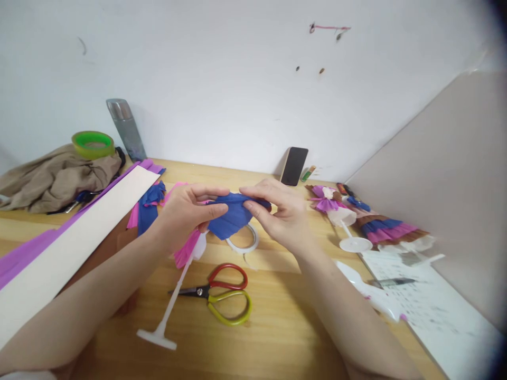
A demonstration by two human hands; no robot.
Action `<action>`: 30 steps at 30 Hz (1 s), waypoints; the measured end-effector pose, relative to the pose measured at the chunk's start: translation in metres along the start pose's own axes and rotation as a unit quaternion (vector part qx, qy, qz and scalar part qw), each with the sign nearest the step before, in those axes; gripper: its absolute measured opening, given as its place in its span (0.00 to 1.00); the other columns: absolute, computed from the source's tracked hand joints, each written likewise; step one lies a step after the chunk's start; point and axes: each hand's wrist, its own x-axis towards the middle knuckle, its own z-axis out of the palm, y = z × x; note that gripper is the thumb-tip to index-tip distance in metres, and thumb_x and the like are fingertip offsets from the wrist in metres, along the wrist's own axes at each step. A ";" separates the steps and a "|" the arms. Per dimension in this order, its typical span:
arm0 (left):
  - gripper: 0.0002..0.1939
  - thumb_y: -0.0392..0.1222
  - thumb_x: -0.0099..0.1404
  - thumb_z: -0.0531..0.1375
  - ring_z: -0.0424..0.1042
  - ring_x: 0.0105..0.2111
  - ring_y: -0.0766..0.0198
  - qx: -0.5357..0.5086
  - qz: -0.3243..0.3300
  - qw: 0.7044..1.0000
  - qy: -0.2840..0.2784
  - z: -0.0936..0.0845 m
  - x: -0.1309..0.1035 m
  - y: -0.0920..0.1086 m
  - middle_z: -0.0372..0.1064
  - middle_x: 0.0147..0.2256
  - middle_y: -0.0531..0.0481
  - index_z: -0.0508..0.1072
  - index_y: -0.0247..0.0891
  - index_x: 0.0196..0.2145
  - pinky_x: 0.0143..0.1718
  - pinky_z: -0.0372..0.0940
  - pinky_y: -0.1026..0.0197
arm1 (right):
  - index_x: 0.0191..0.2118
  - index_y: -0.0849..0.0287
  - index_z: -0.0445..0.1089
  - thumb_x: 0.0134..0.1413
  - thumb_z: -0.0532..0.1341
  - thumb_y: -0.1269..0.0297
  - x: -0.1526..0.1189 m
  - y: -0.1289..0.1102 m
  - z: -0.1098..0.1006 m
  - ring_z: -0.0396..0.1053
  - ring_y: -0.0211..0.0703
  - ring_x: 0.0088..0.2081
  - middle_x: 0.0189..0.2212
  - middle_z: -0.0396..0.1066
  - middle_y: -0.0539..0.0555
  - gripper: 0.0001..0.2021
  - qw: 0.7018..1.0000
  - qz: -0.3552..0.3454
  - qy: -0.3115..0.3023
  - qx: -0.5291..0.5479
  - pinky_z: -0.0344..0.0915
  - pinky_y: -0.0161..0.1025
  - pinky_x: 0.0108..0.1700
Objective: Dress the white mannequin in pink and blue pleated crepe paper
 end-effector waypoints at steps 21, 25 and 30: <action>0.10 0.36 0.65 0.57 0.71 0.32 0.63 0.394 0.328 0.851 0.114 0.005 -0.006 -0.016 0.73 0.29 0.50 0.80 0.42 0.34 0.34 0.65 0.62 | 0.39 0.56 0.75 0.62 0.57 0.71 -0.006 0.009 0.011 0.70 0.42 0.32 0.30 0.72 0.55 0.09 0.990 -0.051 0.010 -0.132 0.67 0.39 0.32; 0.12 0.37 0.66 0.56 0.69 0.30 0.64 0.397 0.352 0.837 0.135 0.005 -0.003 -0.021 0.72 0.28 0.51 0.78 0.43 0.30 0.32 0.64 0.63 | 0.35 0.55 0.72 0.63 0.55 0.70 -0.007 0.011 0.014 0.68 0.43 0.32 0.30 0.70 0.55 0.09 0.985 -0.038 0.003 -0.171 0.64 0.39 0.31; 0.07 0.36 0.59 0.61 0.63 0.25 0.66 0.322 0.275 0.901 0.092 0.002 0.004 -0.017 0.66 0.23 0.54 0.76 0.40 0.24 0.28 0.59 0.63 | 0.31 0.55 0.68 0.58 0.56 0.73 -0.004 0.009 0.012 0.65 0.42 0.29 0.27 0.67 0.52 0.08 0.992 -0.018 -0.013 -0.122 0.63 0.39 0.31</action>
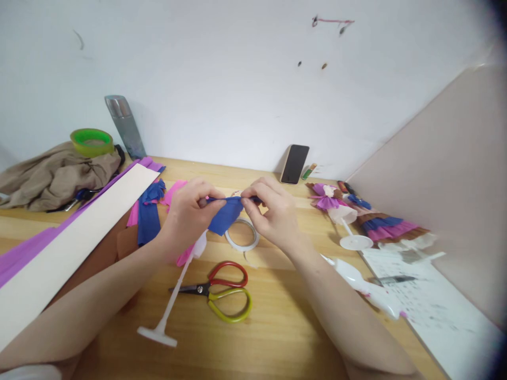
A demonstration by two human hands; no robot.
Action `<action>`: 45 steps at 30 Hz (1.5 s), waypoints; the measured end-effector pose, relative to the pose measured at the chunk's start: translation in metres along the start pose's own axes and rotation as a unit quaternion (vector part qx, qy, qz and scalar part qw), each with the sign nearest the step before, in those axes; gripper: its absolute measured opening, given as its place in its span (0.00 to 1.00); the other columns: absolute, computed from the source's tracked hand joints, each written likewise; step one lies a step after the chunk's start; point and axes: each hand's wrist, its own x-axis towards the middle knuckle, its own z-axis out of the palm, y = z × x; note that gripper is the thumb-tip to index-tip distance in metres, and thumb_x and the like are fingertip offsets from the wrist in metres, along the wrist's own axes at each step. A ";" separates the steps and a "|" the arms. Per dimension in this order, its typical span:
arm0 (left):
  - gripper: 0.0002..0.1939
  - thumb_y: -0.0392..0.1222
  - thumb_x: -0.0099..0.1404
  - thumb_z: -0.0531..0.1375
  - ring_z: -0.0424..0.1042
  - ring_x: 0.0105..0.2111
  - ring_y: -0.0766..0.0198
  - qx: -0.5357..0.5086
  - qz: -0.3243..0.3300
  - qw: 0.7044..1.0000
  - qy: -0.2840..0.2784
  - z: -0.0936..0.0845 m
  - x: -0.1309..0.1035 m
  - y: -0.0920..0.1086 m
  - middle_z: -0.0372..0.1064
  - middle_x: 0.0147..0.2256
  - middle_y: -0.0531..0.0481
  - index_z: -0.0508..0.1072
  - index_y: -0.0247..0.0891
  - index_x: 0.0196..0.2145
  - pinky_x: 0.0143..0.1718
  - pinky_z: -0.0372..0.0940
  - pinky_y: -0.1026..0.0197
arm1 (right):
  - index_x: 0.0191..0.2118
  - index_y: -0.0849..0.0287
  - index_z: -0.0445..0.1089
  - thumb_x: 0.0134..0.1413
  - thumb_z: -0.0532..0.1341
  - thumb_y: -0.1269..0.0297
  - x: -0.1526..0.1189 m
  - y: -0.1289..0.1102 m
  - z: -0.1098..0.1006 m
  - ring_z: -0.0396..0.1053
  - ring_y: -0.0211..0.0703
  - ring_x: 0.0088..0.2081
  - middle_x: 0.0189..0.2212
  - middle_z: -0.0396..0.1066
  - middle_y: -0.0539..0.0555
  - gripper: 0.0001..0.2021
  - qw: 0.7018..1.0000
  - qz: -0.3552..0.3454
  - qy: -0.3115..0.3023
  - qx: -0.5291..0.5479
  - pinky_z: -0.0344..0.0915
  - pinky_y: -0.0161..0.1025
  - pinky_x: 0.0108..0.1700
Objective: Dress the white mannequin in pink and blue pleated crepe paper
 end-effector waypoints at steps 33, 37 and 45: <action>0.05 0.34 0.63 0.62 0.68 0.29 0.64 0.071 0.189 0.977 -0.065 -0.002 0.002 -0.002 0.73 0.26 0.53 0.76 0.39 0.29 0.36 0.61 0.59 | 0.23 0.56 0.73 0.46 0.66 0.68 0.003 -0.009 0.000 0.74 0.47 0.40 0.28 0.75 0.52 0.04 0.955 0.173 -0.026 0.238 0.68 0.44 0.45; 0.07 0.34 0.62 0.61 0.67 0.28 0.65 0.020 0.133 0.987 -0.089 -0.002 0.005 -0.007 0.72 0.24 0.54 0.76 0.39 0.27 0.34 0.61 0.60 | 0.23 0.57 0.73 0.46 0.66 0.67 0.004 -0.005 -0.001 0.73 0.46 0.36 0.27 0.74 0.52 0.05 0.952 0.179 -0.047 0.244 0.67 0.42 0.41; 0.04 0.40 0.54 0.64 0.69 0.24 0.66 -0.124 -0.091 0.982 -0.114 -0.002 0.011 -0.009 0.74 0.24 0.53 0.76 0.37 0.25 0.27 0.63 0.64 | 0.25 0.58 0.73 0.46 0.64 0.65 0.005 -0.003 -0.001 0.70 0.40 0.30 0.25 0.74 0.51 0.04 0.926 0.242 -0.053 0.285 0.65 0.37 0.33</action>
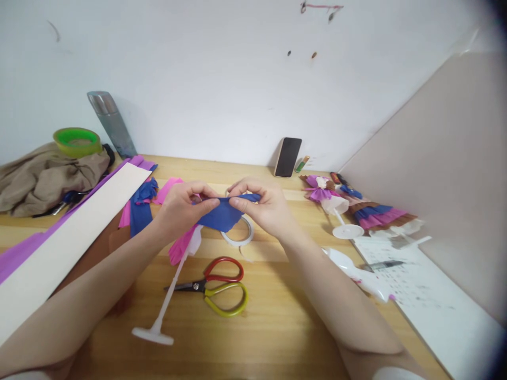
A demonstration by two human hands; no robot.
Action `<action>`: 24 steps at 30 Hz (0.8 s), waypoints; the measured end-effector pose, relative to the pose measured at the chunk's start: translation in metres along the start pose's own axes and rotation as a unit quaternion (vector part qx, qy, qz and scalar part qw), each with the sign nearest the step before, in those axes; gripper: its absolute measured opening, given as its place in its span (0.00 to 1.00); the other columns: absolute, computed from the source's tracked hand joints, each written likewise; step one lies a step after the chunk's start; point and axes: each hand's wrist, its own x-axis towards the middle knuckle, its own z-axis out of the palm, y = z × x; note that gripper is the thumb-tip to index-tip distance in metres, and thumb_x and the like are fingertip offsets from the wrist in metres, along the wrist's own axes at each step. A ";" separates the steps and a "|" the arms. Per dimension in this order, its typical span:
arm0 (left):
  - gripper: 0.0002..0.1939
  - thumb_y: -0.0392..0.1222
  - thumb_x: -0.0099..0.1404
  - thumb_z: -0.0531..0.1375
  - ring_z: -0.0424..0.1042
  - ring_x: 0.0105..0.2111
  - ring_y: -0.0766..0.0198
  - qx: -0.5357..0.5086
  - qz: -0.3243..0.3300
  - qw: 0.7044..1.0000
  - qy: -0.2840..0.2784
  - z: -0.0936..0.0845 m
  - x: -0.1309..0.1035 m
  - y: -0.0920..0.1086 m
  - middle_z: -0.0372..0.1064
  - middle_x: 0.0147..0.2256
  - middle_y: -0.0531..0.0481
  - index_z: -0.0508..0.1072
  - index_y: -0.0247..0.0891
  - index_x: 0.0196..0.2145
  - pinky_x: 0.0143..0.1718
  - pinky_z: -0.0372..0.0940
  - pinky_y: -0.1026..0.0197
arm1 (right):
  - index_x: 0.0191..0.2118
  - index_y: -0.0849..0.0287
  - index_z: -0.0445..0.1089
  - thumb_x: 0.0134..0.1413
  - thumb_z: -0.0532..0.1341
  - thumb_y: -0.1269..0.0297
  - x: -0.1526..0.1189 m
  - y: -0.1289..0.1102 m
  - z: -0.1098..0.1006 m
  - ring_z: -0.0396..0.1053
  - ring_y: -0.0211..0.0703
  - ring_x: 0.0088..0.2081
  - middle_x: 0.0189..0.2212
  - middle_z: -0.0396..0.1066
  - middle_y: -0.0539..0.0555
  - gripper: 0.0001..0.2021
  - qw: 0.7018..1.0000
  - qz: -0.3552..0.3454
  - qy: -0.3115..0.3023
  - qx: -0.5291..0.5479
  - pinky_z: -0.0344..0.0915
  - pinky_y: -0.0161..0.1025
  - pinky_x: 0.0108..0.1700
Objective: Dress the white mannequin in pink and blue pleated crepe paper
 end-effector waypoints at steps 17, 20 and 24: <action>0.10 0.42 0.46 0.69 0.69 0.20 0.68 -0.180 -0.134 0.974 0.036 0.005 -0.004 0.014 0.72 0.19 0.55 0.75 0.36 0.25 0.24 0.64 0.66 | 0.28 0.57 0.76 0.40 0.72 0.59 0.002 0.005 -0.002 0.70 0.39 0.27 0.26 0.76 0.51 0.10 0.986 0.089 0.045 0.137 0.67 0.37 0.31; 0.09 0.42 0.46 0.69 0.71 0.21 0.67 -0.182 -0.130 0.973 0.055 0.005 -0.004 0.014 0.75 0.21 0.54 0.76 0.35 0.25 0.24 0.65 0.65 | 0.28 0.56 0.77 0.39 0.72 0.59 0.003 0.007 -0.003 0.71 0.39 0.28 0.26 0.77 0.50 0.09 0.984 0.078 0.051 0.153 0.68 0.37 0.32; 0.07 0.40 0.48 0.69 0.74 0.24 0.66 -0.163 -0.087 0.979 0.086 0.005 -0.005 0.011 0.78 0.25 0.51 0.79 0.36 0.27 0.27 0.67 0.65 | 0.29 0.56 0.77 0.36 0.73 0.59 0.005 0.011 -0.005 0.70 0.38 0.26 0.26 0.76 0.50 0.11 0.981 0.069 0.058 0.172 0.68 0.37 0.30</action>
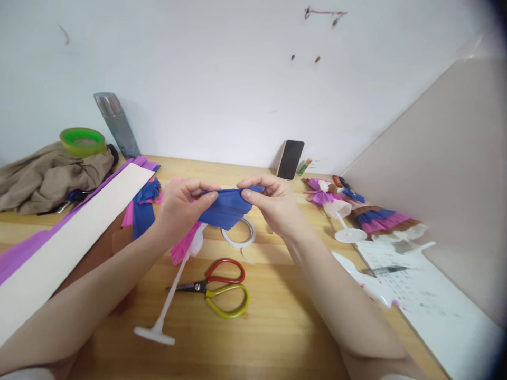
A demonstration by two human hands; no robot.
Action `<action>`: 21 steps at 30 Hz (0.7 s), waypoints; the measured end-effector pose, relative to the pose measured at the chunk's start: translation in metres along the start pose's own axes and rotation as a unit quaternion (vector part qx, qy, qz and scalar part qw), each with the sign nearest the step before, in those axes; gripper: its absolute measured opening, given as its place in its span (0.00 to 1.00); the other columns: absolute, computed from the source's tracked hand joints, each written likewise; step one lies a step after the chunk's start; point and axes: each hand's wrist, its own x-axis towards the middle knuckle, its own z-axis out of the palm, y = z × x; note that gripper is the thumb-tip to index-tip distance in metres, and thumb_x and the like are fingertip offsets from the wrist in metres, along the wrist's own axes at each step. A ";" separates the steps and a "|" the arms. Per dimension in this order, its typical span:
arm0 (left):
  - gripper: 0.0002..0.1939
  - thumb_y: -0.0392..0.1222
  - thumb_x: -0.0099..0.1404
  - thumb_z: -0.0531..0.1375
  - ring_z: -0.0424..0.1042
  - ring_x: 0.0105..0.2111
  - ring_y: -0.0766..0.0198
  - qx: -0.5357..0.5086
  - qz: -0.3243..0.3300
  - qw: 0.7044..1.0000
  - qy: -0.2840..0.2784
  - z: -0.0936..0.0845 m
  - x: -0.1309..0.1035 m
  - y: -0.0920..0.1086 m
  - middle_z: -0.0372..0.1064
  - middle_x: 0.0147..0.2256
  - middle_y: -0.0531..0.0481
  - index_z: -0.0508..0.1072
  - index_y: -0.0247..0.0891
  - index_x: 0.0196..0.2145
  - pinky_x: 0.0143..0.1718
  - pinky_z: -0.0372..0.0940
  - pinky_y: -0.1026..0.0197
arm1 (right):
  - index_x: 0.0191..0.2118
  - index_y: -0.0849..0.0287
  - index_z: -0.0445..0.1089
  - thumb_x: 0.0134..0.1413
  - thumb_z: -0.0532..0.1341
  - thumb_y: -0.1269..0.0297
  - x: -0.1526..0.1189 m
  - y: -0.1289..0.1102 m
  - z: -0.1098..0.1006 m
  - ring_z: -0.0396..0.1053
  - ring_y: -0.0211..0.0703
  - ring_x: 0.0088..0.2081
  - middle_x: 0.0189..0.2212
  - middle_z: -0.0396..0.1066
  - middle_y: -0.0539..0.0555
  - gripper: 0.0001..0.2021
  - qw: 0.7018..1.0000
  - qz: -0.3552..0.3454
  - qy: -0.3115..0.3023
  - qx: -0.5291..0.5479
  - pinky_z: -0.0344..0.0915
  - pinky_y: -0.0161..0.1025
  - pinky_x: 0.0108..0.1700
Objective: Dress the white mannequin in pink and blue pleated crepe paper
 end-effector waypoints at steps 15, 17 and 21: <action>0.02 0.39 0.53 0.68 0.79 0.29 0.59 0.032 0.081 0.996 -0.035 -0.002 -0.003 0.000 0.81 0.29 0.49 0.82 0.39 0.26 0.32 0.75 0.60 | 0.23 0.58 0.73 0.40 0.70 0.58 -0.005 -0.012 0.000 0.67 0.38 0.23 0.21 0.73 0.50 0.10 1.000 0.003 -0.020 -0.011 0.64 0.37 0.28; 0.02 0.39 0.54 0.68 0.79 0.29 0.60 0.051 0.096 0.994 -0.021 -0.002 -0.004 -0.001 0.81 0.29 0.49 0.82 0.39 0.27 0.33 0.74 0.61 | 0.26 0.58 0.73 0.41 0.71 0.61 -0.006 -0.010 0.002 0.68 0.38 0.23 0.22 0.73 0.49 0.09 0.998 -0.017 -0.003 -0.066 0.66 0.37 0.28; 0.11 0.39 0.54 0.68 0.79 0.34 0.58 0.107 0.096 0.989 0.018 -0.002 -0.005 -0.005 0.82 0.34 0.47 0.82 0.37 0.37 0.40 0.74 0.58 | 0.35 0.58 0.76 0.46 0.68 0.66 -0.010 -0.009 0.003 0.74 0.41 0.30 0.29 0.77 0.52 0.08 0.982 -0.087 0.007 -0.169 0.71 0.41 0.36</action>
